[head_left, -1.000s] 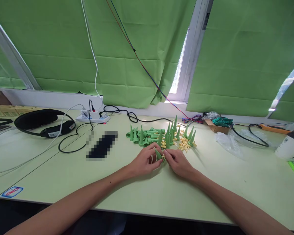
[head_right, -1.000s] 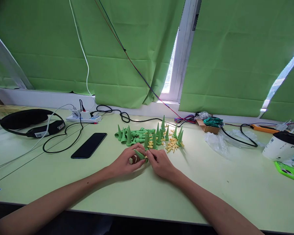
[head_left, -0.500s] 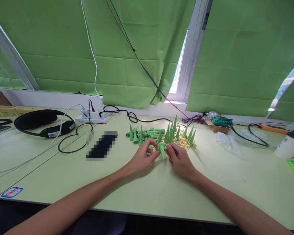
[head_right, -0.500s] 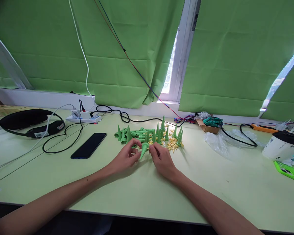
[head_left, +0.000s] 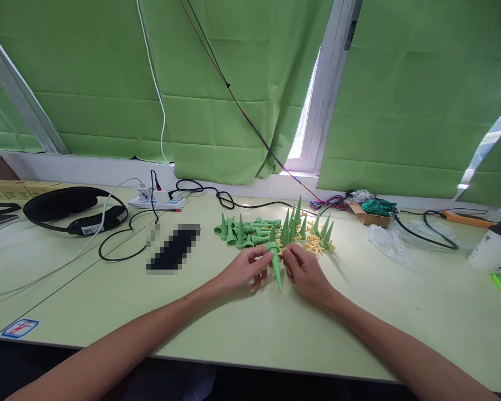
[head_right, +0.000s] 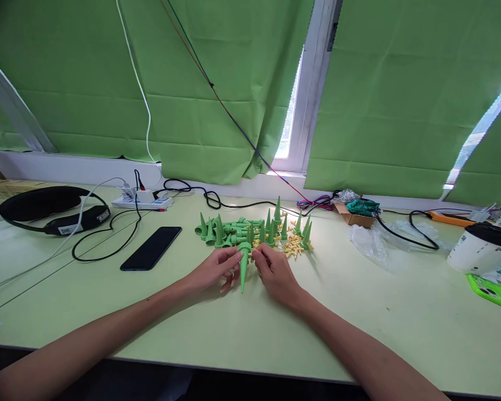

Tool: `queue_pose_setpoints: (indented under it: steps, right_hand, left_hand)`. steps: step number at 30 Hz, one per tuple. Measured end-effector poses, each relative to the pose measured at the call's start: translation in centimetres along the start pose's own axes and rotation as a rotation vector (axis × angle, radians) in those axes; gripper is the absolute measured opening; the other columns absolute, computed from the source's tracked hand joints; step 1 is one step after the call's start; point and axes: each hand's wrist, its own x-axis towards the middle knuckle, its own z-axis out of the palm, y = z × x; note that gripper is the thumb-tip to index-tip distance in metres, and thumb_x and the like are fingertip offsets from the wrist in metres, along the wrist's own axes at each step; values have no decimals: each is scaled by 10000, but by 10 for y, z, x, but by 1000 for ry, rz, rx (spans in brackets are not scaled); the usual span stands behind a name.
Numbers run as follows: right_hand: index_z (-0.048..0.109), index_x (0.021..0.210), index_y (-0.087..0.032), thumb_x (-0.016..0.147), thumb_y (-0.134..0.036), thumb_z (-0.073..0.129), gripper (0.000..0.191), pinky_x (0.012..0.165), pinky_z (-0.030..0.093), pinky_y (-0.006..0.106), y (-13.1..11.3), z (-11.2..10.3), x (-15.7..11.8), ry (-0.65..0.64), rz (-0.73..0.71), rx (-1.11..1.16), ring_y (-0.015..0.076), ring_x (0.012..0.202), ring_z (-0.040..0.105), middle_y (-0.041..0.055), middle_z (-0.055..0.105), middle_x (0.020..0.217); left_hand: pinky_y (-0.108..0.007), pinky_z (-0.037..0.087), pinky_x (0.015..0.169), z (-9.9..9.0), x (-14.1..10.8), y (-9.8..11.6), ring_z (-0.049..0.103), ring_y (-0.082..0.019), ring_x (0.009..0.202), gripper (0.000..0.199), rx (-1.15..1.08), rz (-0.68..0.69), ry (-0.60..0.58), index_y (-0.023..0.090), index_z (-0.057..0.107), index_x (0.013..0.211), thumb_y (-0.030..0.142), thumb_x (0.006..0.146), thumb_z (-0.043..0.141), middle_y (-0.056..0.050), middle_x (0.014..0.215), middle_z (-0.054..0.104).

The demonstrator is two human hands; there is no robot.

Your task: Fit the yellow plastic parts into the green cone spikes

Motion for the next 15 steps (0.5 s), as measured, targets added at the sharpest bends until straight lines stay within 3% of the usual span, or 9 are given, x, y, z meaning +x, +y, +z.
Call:
queue_pose_setpoints:
  steps: [7,12,15]
  right_hand:
    - [359,676,-227,1022,-439,371,405,493,300,260,-2,-1,1,-29,-24,-44,109,476,370,-51,419,538]
    - [346,659,-231,1020,-466,366,431,484,296,263,-2,0,1,-41,-28,-62,113,465,369,-47,415,512]
    - [347,646,-227,1022,-480,351,453,478,289,263,-1,0,1,-49,-32,-62,109,456,361,-44,412,504]
  left_hand:
    - [-208,311,446,-4,-2,-1,437,-79,444,364,131,103,-8,192,469,817,521,885,610,54,535,506]
    - [-222,294,464,-1,-5,1,389,-81,446,364,237,138,54,187,507,1010,492,862,642,85,527,450]
    - [-220,347,489,-1,-5,2,451,-90,521,373,302,215,105,186,528,1036,458,831,680,52,652,496]
